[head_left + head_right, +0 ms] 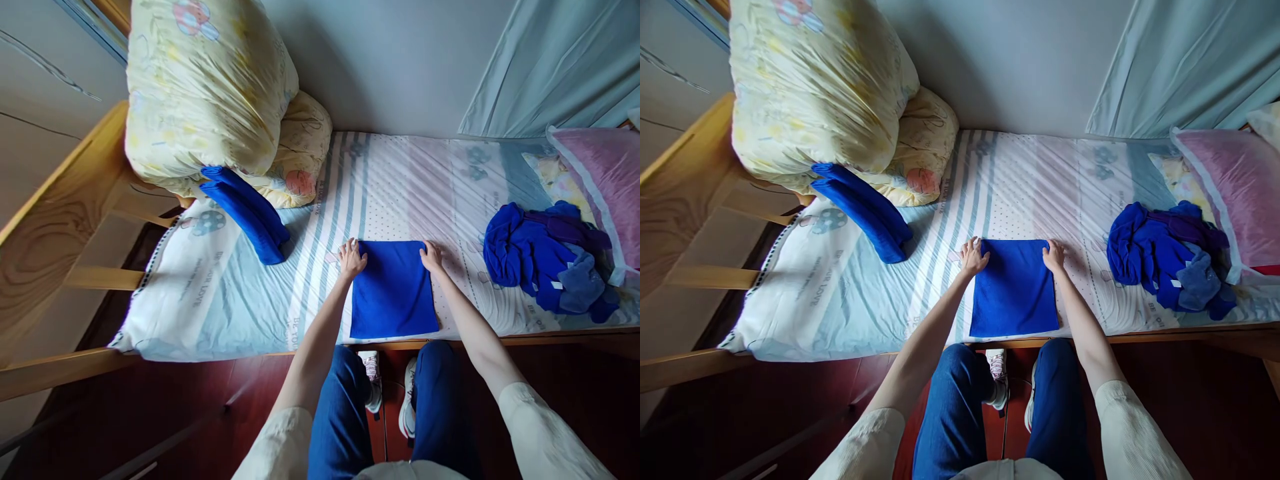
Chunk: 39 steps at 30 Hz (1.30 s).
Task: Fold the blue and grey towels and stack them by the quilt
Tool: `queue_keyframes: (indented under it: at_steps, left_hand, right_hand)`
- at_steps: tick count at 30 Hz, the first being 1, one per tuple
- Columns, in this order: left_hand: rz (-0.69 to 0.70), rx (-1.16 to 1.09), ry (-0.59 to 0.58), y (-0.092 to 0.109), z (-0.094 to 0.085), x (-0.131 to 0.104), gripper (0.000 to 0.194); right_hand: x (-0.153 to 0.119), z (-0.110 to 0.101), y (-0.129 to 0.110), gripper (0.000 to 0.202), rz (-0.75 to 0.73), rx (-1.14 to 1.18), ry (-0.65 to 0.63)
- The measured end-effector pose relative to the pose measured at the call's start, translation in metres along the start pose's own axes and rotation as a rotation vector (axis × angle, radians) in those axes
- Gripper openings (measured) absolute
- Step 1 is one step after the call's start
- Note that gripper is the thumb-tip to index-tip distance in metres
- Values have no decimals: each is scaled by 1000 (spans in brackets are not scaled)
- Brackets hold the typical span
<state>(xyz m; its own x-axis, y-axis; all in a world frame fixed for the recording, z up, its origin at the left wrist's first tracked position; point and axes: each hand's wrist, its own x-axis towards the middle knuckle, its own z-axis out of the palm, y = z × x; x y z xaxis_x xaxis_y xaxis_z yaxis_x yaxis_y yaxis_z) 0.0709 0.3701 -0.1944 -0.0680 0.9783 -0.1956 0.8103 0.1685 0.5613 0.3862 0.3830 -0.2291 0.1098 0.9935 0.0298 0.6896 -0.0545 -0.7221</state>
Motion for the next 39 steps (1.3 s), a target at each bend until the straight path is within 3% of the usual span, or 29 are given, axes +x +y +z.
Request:
queue_keyframes:
  at_steps: [3,7,13,15,17,20,23,27,30,33,39]
  left_hand:
    - [140,1,52,13,20,-27,65]
    - [281,-4,-13,11,41,-49,65]
    - [259,54,55,-14,36,-14,68]
    - [247,74,87,-15,35,-4,68]
    - [231,89,119,-10,39,-10,68]
    - [236,103,123,3,52,-53,69]
    - [263,124,50,9,69,-126,67]
    - [144,151,34,6,77,-204,65]
    - [67,172,3,4,66,-226,65]
    - [9,230,-79,2,43,-235,63]
    - [-82,273,-240,-17,-8,-258,58]
  right_hand:
    - [-33,16,-24,51,-114,-144,-10]
    - [-63,23,-37,55,-290,-244,-183]
    - [-33,5,-14,61,-276,-384,-184]
    - [-22,3,-13,61,-270,-431,-200]
    - [-22,4,-20,62,-254,-463,-194]
    - [-55,10,-39,64,-245,-467,-160]
    - [-121,11,-51,62,-270,-426,-184]
    - [-198,-7,-41,59,-242,-425,-272]
    - [-217,-30,-27,58,-140,-451,-273]
    - [-224,-55,-24,57,-30,-459,-300]
    - [-270,-83,-44,58,302,-518,-277]
